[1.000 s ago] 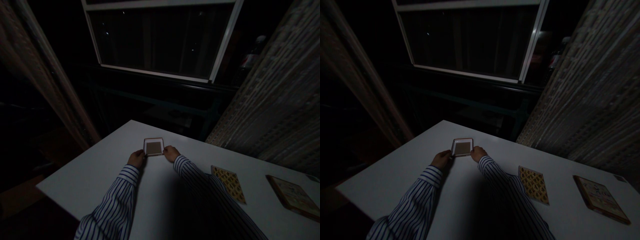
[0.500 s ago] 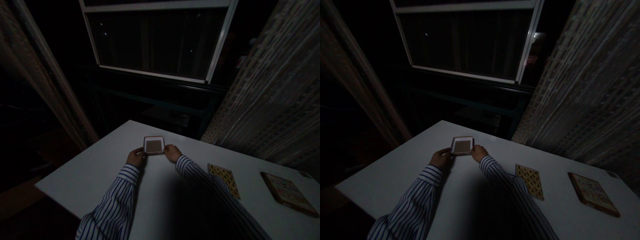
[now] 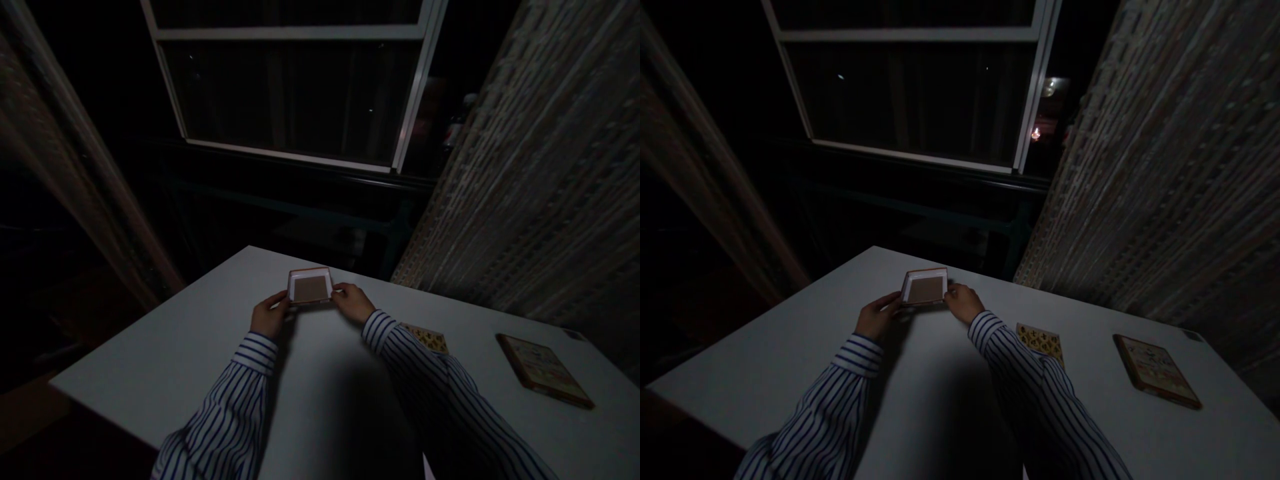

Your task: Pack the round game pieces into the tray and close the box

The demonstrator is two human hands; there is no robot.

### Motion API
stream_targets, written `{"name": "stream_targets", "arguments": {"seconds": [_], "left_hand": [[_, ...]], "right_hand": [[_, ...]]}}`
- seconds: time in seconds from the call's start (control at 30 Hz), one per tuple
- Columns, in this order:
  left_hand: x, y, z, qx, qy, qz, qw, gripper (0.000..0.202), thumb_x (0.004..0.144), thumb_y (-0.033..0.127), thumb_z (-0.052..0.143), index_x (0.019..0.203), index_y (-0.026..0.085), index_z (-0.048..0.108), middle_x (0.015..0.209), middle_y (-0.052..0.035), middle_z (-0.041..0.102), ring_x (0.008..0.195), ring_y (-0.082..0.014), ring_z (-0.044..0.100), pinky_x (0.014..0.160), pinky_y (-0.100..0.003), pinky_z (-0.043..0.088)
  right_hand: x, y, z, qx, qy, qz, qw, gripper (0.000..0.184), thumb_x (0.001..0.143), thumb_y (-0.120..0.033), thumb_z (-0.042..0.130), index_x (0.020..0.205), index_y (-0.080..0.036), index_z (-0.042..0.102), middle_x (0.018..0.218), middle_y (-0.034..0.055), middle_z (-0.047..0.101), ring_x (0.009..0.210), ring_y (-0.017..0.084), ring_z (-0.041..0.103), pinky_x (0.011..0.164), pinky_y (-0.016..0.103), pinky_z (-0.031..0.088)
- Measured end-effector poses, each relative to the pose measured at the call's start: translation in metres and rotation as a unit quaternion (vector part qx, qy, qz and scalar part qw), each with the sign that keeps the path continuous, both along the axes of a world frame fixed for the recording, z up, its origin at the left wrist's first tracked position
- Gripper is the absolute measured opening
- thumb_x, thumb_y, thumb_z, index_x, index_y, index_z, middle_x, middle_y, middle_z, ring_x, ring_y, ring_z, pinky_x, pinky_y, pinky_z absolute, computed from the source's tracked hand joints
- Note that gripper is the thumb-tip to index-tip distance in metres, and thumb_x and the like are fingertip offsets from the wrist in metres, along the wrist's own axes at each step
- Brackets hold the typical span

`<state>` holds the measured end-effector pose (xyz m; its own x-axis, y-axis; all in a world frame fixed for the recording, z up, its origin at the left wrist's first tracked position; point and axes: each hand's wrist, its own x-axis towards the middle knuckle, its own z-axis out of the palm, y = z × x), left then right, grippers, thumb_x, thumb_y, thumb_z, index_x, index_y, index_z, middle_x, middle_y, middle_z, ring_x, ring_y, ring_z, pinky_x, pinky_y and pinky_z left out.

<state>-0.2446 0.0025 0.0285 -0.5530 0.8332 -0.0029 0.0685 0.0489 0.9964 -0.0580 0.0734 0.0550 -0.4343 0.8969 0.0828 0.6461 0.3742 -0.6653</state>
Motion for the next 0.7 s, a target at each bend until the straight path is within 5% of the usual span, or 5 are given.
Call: {"name": "stream_targets", "arguments": {"seconds": [0.27, 0.7], "left_hand": [[0.021, 0.002, 0.008, 0.06, -0.067, -0.036, 0.995, 0.042, 0.059, 0.034, 0.067, 0.093, 0.011, 0.065, 0.087, -0.0098, 0.067, 0.074, -0.0179, 0.063, 0.069, -0.033, 0.052], [0.064, -0.006, 0.028, 0.097, -0.019, -0.087, 0.991, 0.049, 0.061, 0.044, 0.064, 0.097, 0.011, 0.064, 0.09, -0.0104, 0.067, 0.08, -0.0204, 0.063, 0.071, -0.034, 0.053]], "right_hand": [[0.031, -0.009, 0.013, 0.022, 0.058, -0.011, 0.998, 0.032, 0.079, -0.031, 0.044, 0.105, -0.017, 0.058, 0.08, 0.0038, 0.067, 0.07, 0.014, 0.061, 0.064, 0.023, 0.043], [0.083, -0.027, 0.024, 0.037, 0.118, -0.021, 0.992, 0.035, 0.079, -0.034, 0.047, 0.107, -0.015, 0.056, 0.074, 0.0035, 0.065, 0.068, 0.014, 0.061, 0.064, 0.025, 0.044]]}}
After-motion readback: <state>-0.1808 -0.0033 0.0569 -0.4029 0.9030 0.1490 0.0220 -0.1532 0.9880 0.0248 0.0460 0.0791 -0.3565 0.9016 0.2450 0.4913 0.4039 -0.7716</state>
